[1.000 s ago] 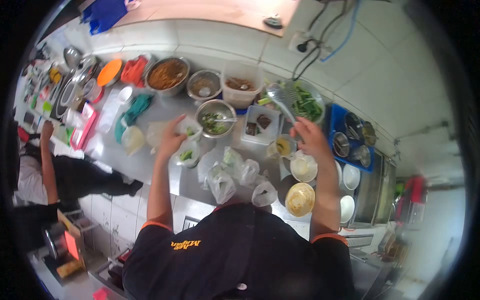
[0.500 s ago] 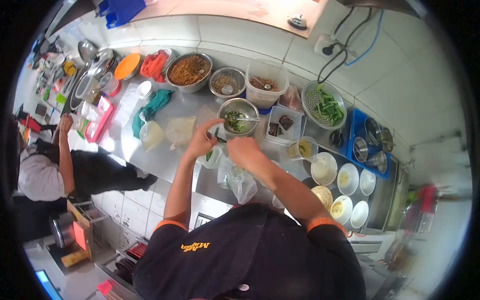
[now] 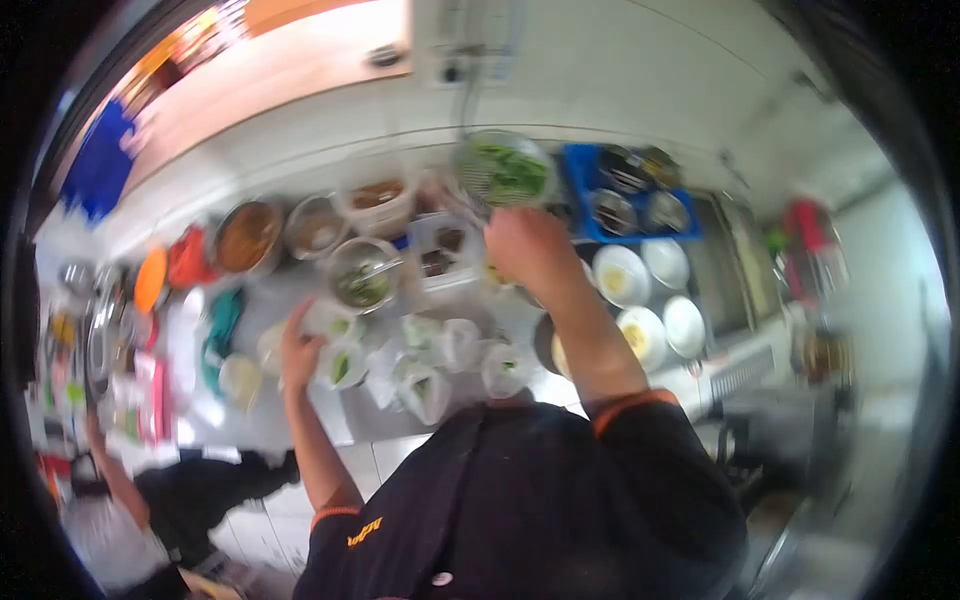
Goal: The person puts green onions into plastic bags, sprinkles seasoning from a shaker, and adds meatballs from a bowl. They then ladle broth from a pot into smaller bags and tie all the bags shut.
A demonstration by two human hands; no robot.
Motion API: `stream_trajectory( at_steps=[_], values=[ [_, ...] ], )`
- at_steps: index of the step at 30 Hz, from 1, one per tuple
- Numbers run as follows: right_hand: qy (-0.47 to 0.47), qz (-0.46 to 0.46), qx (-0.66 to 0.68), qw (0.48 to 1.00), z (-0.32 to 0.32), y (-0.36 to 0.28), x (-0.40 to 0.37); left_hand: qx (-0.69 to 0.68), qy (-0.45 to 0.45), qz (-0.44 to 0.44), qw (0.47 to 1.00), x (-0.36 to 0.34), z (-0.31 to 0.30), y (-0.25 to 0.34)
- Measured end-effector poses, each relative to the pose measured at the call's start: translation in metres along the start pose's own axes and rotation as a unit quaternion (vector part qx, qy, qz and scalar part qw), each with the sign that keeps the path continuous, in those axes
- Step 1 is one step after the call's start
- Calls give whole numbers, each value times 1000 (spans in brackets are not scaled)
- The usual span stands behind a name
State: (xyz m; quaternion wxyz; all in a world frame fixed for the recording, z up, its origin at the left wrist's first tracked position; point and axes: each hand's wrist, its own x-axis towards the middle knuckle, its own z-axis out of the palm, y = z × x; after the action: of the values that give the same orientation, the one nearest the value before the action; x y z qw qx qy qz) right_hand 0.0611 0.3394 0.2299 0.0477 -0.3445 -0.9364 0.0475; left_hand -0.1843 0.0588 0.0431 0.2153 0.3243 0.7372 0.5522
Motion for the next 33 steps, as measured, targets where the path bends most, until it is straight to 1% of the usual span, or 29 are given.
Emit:
stream_trajectory(
  at_steps=[2,4,6,8,9,10,11,12,13,14,15,16,18,20,23,24,25,27,29,30,32,33],
  values=[
    [105,21,-21,994,26,46,25,-15,-5,5,1000,0,6,8],
    [87,103,-25,991,57,67,61,-55,-9,0,998,2,19,10],
    [34,135,13,990,89,83,91,-60,-1,-15,998,0,19,14],
    [112,143,24,983,128,95,100,-40,7,-37,999,-4,21,24],
    [151,146,27,977,140,102,102,-63,15,-21,998,-7,21,28],
    [146,166,85,972,139,107,99,-88,25,-5,996,-10,21,32],
    [200,136,112,964,136,119,93,-114,35,7,993,-13,22,36],
    [251,103,136,953,120,130,78,-121,29,-5,992,-18,20,50],
    [297,66,158,939,107,145,63,-130,44,8,990,-22,21,66],
    [410,72,145,897,99,165,50,-141,61,19,988,-26,24,83],
    [515,77,131,844,94,190,33,-153,77,28,985,-32,28,96],
    [522,163,121,828,93,226,20,-138,82,44,986,-36,28,107],
    [521,272,13,809,96,296,4,-103,99,79,987,-37,24,116],
    [344,343,13,874,104,344,-1,-75,106,91,987,-42,19,125],
    [198,230,-20,952,128,399,2,-57,108,93,988,-43,26,145],
    [221,183,7,958,138,408,1,-49,109,99,988,-42,29,153],
    [257,164,8,952,143,409,1,-41,111,105,987,-41,32,160],
    [328,123,16,936,155,405,0,-74,123,110,984,-46,43,169],
    [331,151,94,927,159,402,0,-103,145,106,978,-51,55,176],
    [330,167,133,920,160,399,-2,-108,135,97,980,-55,60,179],
    [457,149,160,862,160,390,-9,-115,133,88,980,-61,73,184],
    [508,128,227,821,156,386,-12,-117,145,89,978,-63,83,186]
  ],
)
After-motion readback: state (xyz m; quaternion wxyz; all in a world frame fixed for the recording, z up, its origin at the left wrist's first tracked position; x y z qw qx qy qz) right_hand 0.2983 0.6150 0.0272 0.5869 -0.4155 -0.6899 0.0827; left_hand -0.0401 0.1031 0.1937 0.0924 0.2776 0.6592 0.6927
